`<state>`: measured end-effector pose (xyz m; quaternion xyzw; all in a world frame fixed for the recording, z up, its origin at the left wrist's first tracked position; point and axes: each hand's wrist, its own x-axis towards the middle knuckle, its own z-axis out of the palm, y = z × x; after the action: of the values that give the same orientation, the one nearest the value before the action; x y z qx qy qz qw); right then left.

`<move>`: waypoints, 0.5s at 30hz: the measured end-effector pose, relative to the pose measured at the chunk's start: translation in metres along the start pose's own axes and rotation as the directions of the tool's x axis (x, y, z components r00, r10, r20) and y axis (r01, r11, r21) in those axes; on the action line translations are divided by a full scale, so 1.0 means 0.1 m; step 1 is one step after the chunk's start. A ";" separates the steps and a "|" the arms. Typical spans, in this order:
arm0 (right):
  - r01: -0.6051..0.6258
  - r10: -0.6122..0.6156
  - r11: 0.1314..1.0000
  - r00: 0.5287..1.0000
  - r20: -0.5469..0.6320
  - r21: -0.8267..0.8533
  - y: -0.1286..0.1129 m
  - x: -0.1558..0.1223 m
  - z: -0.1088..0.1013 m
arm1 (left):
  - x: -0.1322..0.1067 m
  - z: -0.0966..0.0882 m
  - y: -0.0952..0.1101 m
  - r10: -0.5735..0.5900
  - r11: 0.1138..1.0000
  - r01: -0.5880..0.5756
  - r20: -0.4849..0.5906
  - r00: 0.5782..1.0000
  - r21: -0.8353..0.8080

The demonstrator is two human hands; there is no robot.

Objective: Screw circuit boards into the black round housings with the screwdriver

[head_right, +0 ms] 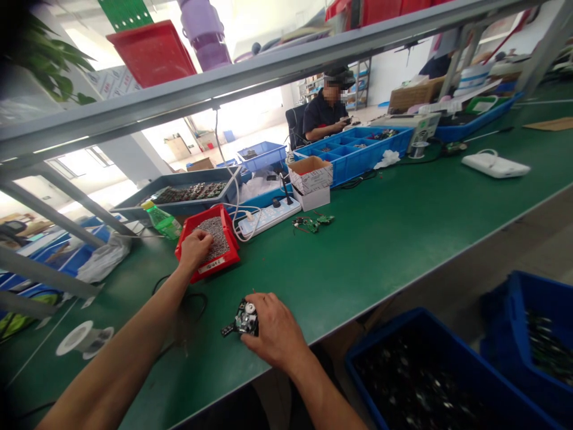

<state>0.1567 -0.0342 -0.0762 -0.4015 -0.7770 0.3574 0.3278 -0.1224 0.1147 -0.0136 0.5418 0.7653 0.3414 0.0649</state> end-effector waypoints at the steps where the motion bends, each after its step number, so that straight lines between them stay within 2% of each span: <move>1: 0.000 0.000 1.000 1.000 0.001 0.001 0.00 0.00 0.00 | -0.01 -0.01 0.02 -0.014 0.999 0.014 -0.004 1.000 -0.040; 4: 0.003 -0.003 1.000 1.000 0.005 -0.001 -0.01 0.00 -0.01 | -0.08 -0.06 0.09 -0.030 0.984 0.032 0.010 0.999 -0.177; 6: 0.006 -0.006 1.000 1.000 0.003 -0.005 0.00 0.00 0.00 | -0.19 -0.10 0.15 -0.014 0.963 0.029 0.058 0.998 -0.270; 8: 0.007 -0.007 1.000 1.000 0.000 -0.007 0.01 0.00 0.00 | -0.36 -0.17 0.21 0.014 0.938 0.040 0.152 0.988 -0.345; 10: 0.007 -0.007 1.000 1.000 -0.001 -0.008 0.01 0.00 0.00 | -0.59 -0.24 0.27 0.044 0.917 0.071 0.277 0.960 -0.393; 12: 0.011 -0.011 1.000 1.000 0.002 -0.010 0.01 0.00 0.00 | -0.83 -0.31 0.32 0.082 0.886 0.136 0.438 0.895 -0.444; 15: 0.015 -0.015 1.000 1.000 0.007 -0.017 0.00 0.00 -0.01 | -1.16 -0.37 0.37 0.164 0.839 0.246 0.656 0.736 -0.486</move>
<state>0.1570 -0.0340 -0.0759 -0.3974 -0.7840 0.3496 0.3244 -0.0637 0.0030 0.0054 0.5686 0.5716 0.3220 0.4963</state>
